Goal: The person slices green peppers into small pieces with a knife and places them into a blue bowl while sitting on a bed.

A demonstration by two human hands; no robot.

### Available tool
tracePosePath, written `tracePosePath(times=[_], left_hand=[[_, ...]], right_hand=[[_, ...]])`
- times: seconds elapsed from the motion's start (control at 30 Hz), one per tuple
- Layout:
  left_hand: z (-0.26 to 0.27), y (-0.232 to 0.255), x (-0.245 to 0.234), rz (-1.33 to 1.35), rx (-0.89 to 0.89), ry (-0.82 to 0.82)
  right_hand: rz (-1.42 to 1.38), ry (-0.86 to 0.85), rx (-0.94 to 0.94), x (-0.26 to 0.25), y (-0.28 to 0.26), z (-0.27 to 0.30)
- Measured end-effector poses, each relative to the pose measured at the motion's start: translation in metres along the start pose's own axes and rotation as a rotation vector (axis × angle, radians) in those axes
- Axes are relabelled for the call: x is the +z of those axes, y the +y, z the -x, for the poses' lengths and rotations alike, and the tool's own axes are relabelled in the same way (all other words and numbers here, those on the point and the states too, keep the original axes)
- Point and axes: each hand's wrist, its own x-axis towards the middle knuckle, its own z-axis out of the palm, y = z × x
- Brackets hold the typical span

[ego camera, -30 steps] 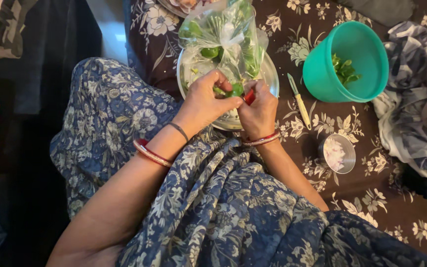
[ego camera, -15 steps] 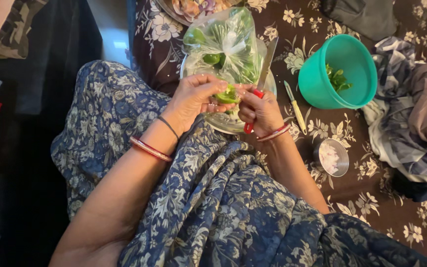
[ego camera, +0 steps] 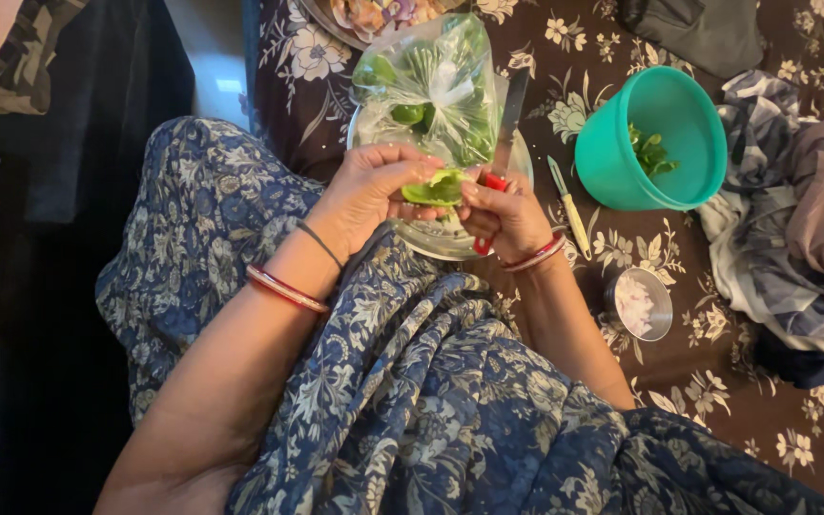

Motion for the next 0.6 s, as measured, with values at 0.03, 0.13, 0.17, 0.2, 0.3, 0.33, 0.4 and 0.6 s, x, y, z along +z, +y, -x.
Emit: tracePosePath(times=[0.03, 0.13, 0.17, 0.2, 0.3, 0.33, 0.4, 0.6], left_hand=[[0.001, 0.002, 0.001, 0.03, -0.008, -0.037], [0.004, 0.007, 0.003, 0.096, -0.029, -0.119], [0.004, 0.007, 0.003, 0.104, -0.034, -0.13], [0.004, 0.007, 0.003, 0.113, -0.041, -0.143], [0.002, 0.005, 0.003, 0.077, -0.068, -0.084], [0.001, 0.005, 0.003, 0.074, -0.077, -0.069], [-0.001, 0.003, 0.003, 0.069, -0.096, -0.04], [-0.003, -0.007, -0.001, -0.04, -0.037, -0.04]], right_hand=[[-0.043, -0.006, 0.04, -0.003, 0.0, 0.0], [-0.227, -0.154, 0.056, -0.011, 0.01, -0.002], [-0.296, -0.223, 0.043, -0.014, 0.014, -0.003], [-0.325, -0.241, 0.055, -0.017, 0.017, -0.003], [-0.398, -0.286, 0.082, -0.023, 0.027, -0.003], [-0.414, -0.293, 0.086, -0.023, 0.03, -0.003], [-0.416, -0.29, 0.094, -0.023, 0.032, -0.003], [0.005, -0.088, 0.042, -0.006, 0.013, 0.006]])
